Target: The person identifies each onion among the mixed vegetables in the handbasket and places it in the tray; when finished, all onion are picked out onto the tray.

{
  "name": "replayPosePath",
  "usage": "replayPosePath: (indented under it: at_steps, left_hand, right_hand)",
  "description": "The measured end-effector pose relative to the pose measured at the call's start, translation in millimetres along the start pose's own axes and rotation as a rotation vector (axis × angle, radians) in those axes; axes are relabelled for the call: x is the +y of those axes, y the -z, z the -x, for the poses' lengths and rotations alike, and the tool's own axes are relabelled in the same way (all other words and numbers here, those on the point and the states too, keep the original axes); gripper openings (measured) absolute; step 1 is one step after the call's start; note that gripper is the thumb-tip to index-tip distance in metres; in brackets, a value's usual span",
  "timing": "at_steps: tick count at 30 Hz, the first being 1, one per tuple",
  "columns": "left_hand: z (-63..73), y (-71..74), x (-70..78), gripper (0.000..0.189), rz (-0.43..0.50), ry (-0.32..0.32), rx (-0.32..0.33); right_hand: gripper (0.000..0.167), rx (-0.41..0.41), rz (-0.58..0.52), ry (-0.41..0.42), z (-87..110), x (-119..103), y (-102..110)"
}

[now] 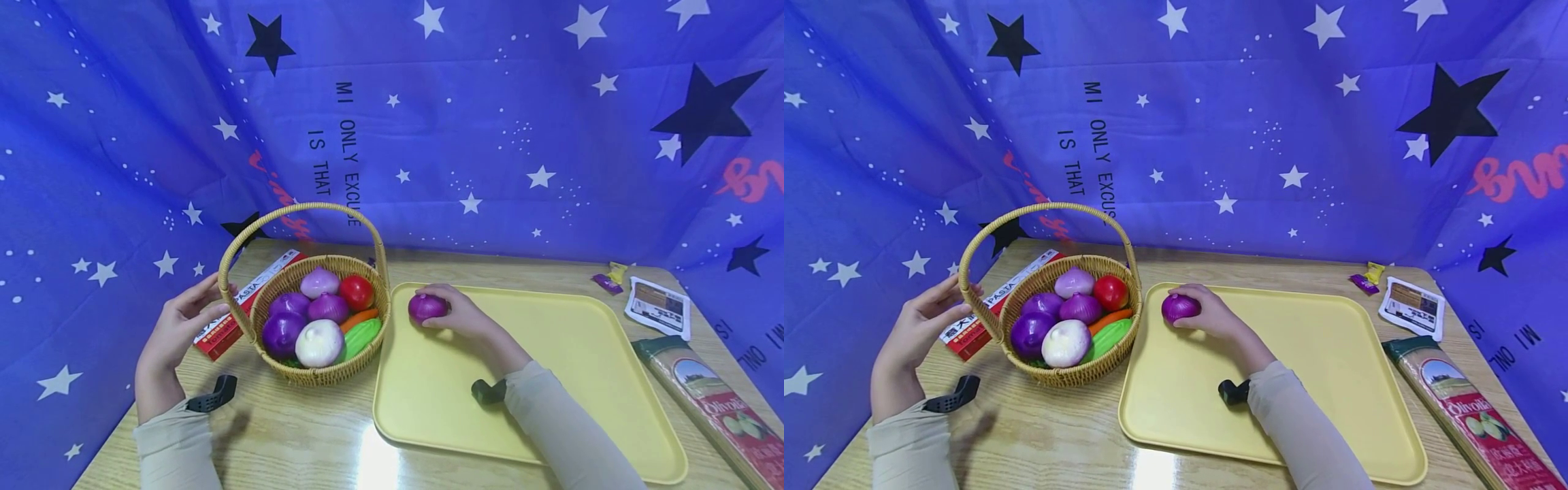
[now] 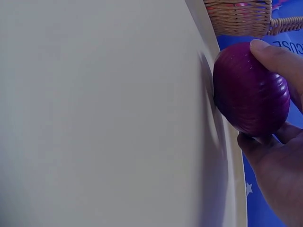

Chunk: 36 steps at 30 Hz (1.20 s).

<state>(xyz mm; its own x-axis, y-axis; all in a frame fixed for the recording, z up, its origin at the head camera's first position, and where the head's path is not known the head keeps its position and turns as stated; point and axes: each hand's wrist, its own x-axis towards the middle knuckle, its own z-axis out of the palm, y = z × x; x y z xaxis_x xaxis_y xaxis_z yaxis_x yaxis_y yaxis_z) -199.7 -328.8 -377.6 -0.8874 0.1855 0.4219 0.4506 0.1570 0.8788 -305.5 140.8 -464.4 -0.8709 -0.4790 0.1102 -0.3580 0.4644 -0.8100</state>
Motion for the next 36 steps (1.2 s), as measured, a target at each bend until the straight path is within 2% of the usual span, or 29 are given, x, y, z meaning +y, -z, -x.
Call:
replayPosePath:
  at_steps: [12,20,23,28,36]
  left_hand:
    - [-0.2,-0.4,0.1,0.054,0.009,-0.002,0.003]
    - [0.3,-0.5,0.5,0.054,-0.006,0.007,0.008]
    - [0.4,-0.6,0.8,0.053,-0.006,0.006,0.007]
    - [0.6,-0.8,1.4,0.053,-0.008,0.006,0.008]
    - [0.8,-1.8,2.2,0.053,-0.019,0.019,0.018]
  right_hand:
    - [0.072,-0.017,0.059,-0.003,-2.4,-2.2,0.4]
    - [0.076,0.012,0.081,0.019,-2.1,-4.3,4.7]
    - [0.081,0.025,0.086,-0.002,-2.0,-7.1,8.0]
    - [0.086,0.051,0.1,-0.023,-1.4,-16.1,13.6]
    - [0.084,0.074,0.053,0.04,1.2,-44.2,16.6]
